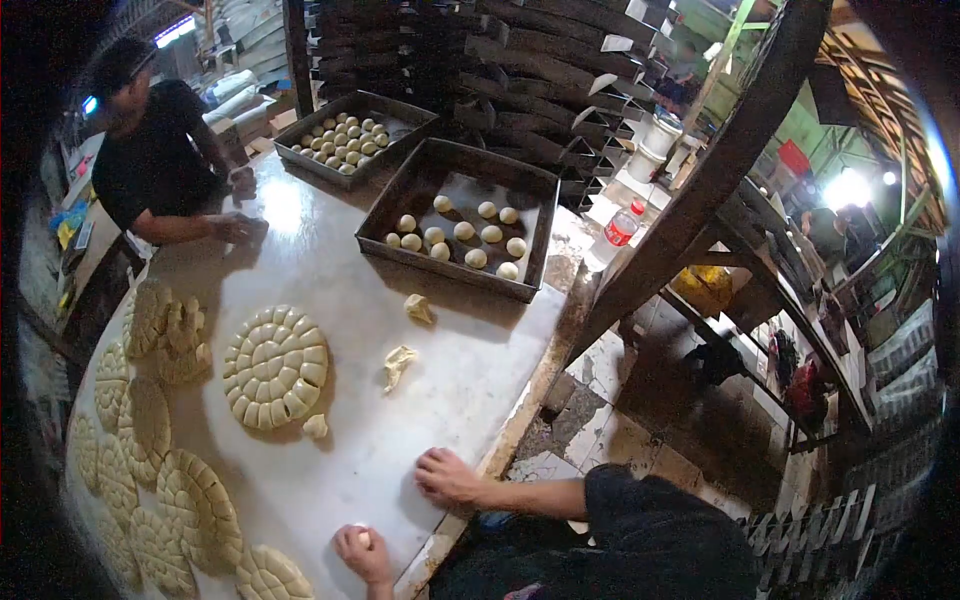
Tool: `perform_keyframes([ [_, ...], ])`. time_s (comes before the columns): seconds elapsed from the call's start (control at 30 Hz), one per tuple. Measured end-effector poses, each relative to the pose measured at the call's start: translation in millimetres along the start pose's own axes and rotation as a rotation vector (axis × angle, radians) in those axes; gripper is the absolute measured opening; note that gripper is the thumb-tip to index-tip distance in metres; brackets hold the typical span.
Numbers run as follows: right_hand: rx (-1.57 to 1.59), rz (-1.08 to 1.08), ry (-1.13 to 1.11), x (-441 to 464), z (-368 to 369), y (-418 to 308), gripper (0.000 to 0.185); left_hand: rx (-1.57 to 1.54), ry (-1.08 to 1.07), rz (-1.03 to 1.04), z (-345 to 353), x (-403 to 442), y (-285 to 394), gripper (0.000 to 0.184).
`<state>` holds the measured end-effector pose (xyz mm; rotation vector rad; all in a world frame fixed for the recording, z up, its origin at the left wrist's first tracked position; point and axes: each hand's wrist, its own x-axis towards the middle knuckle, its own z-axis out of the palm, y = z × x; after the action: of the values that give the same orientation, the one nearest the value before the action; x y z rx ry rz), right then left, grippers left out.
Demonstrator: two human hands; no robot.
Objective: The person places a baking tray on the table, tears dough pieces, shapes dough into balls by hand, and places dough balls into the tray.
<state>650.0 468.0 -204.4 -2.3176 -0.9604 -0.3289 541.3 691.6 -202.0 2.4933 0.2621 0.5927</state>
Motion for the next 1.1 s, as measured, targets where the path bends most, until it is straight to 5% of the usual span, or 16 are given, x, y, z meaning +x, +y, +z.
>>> perform_keyframes([
  [0.13,-0.248,0.207,0.085,41,-45,53,0.020,0.218,0.064,-0.078,-8,73,-32,0.013],
  [0.27,-0.093,0.492,0.279,101,18,32,0.011,0.027,0.051,-0.304,60,114,-5,0.009],
  [0.43,0.042,0.212,0.257,31,4,5,0.014,0.001,-0.076,0.093,32,35,53,0.009],
  [0.53,-0.133,0.086,-0.029,5,-24,53,0.017,0.110,-0.059,0.073,15,21,-33,0.015],
  [0.67,-0.184,0.330,0.145,78,-5,83,0.014,0.204,0.037,-0.096,31,104,-22,0.013],
  [0.73,-0.107,0.514,0.152,102,18,50,0.012,0.001,0.059,-0.264,57,116,7,0.011],
  [0.97,-0.066,0.018,0.120,19,-23,15,0.012,0.048,-0.050,0.005,20,8,34,0.009],
  [1.1,-0.191,0.086,0.022,38,-42,75,0.011,0.282,0.048,-0.019,6,45,-37,0.008],
])
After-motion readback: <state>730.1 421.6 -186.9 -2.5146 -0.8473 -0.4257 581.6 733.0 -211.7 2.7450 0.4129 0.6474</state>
